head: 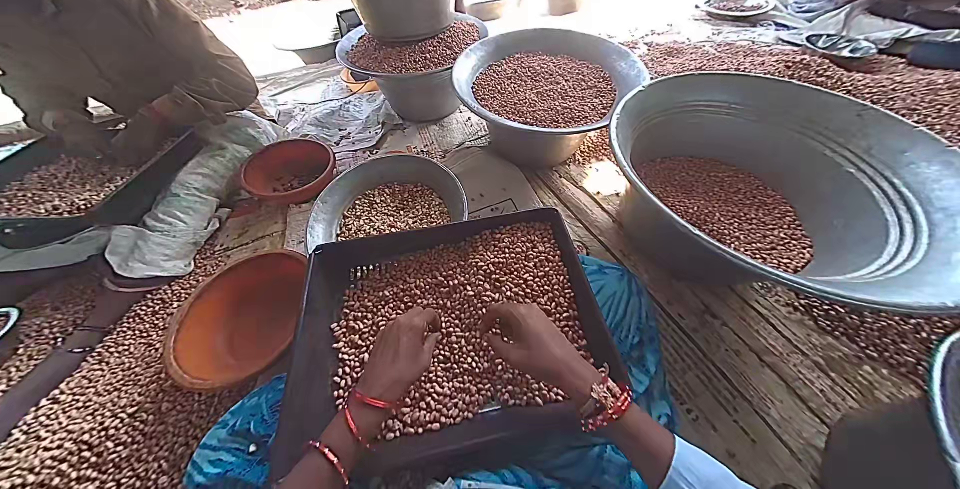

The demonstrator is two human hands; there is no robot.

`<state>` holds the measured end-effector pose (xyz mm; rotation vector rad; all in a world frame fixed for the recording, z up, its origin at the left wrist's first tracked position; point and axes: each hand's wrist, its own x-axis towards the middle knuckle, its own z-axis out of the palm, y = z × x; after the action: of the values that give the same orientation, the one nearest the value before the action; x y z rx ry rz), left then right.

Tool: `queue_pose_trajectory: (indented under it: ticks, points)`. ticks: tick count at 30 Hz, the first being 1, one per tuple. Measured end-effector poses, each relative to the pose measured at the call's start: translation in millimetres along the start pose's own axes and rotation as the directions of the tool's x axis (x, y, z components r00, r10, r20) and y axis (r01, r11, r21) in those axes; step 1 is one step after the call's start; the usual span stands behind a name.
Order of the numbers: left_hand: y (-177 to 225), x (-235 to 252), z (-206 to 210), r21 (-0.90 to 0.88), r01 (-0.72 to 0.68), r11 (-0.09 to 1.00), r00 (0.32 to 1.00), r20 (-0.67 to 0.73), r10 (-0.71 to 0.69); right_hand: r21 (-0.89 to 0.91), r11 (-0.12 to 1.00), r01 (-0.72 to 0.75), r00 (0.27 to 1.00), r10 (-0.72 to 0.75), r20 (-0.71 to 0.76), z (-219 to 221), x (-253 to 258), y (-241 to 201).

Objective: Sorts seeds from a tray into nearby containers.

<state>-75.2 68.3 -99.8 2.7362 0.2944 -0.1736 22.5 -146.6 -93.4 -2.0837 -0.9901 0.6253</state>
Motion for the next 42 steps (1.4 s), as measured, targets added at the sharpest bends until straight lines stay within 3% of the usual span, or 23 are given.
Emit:
queue_pose_trajectory:
  ticks: [3, 5, 6, 8, 10, 12, 21, 24, 26, 27, 28, 29, 31, 33, 35, 39, 42]
  points:
    - [-19, -4, -16, -0.391, 0.032, 0.92, 0.998, -0.029, -0.048, -0.217, 0.975, 0.052, 0.995, -0.032, 0.095, 14, 0, -7]
    - [-35, -15, -24, -0.679, -0.008, 0.734, 0.995, -0.076, -0.06, -0.331, 0.942, 0.061, 0.991, -0.019, 0.129, 21, 1, -12]
    - [-42, -22, -25, -0.741, -0.04, 0.67, 0.993, -0.107, -0.058, -0.368, 0.927, 0.066, 0.989, -0.012, 0.146, 23, 2, -13]
    - [-53, -43, -28, -0.711, -0.037, 0.702, 0.995, -0.091, -0.039, -0.407, 0.91, 0.082, 0.987, -0.018, 0.159, 29, 5, -12]
    - [-54, -67, -27, -0.538, 0.002, 0.843, 1.0, -0.025, -0.018, -0.422, 0.903, 0.087, 0.988, -0.024, 0.153, 32, 5, -10]
    - [-56, -85, -19, -0.352, -0.05, 0.935, 0.998, 0.004, 0.055, -0.435, 0.897, 0.08, 0.985, -0.005, 0.17, 32, 5, -12]
    - [-47, -95, -3, -0.111, -0.031, 0.993, 0.993, 0.109, 0.043, -0.479, 0.876, 0.047, 0.975, 0.063, 0.212, 30, 8, -22]
    - [-47, -99, -16, -0.26, -0.219, 0.94, 0.966, 0.077, 0.246, -0.497, 0.867, 0.047, 0.977, 0.064, 0.205, 32, 7, -22]
    - [-47, -103, -35, -0.514, -0.394, 0.762, 0.856, 0.097, 0.507, -0.494, 0.868, 0.049, 0.979, 0.057, 0.198, 33, 5, -20]
    - [-46, -104, -43, -0.628, -0.417, 0.657, 0.792, 0.103, 0.602, -0.493, 0.868, 0.051, 0.98, 0.05, 0.191, 33, 5, -19]
    - [-44, -104, -49, -0.689, -0.414, 0.595, 0.768, 0.086, 0.634, -0.497, 0.866, 0.052, 0.981, 0.05, 0.189, 34, 5, -19]
    - [-44, -104, -52, -0.68, -0.414, 0.605, 0.805, 0.037, 0.592, -0.501, 0.864, 0.051, 0.98, 0.053, 0.191, 34, 6, -20]
    - [-44, -97, -47, -0.426, -0.365, 0.828, 0.931, -0.16, 0.329, -0.512, 0.857, 0.05, 0.977, 0.064, 0.201, 34, 6, -22]
    - [-44, -79, -38, -0.145, -0.153, 0.978, 0.935, -0.341, 0.096, -0.523, 0.851, 0.043, 0.974, 0.081, 0.213, 34, 7, -24]
    - [-46, -60, -28, -0.035, -0.014, 0.999, 0.906, -0.423, -0.002, -0.53, 0.847, 0.043, 0.974, 0.083, 0.211, 35, 6, -24]
    - [-43, -38, -12, 0.091, 0.122, 0.988, 0.916, -0.394, -0.077, -0.535, 0.844, 0.032, 0.973, 0.096, 0.209, 35, 4, -24]
    - [-39, -32, -9, 0.113, 0.167, 0.979, 0.95, -0.285, -0.13, -0.531, 0.847, 0.015, 0.968, 0.121, 0.22, 35, 4, -25]
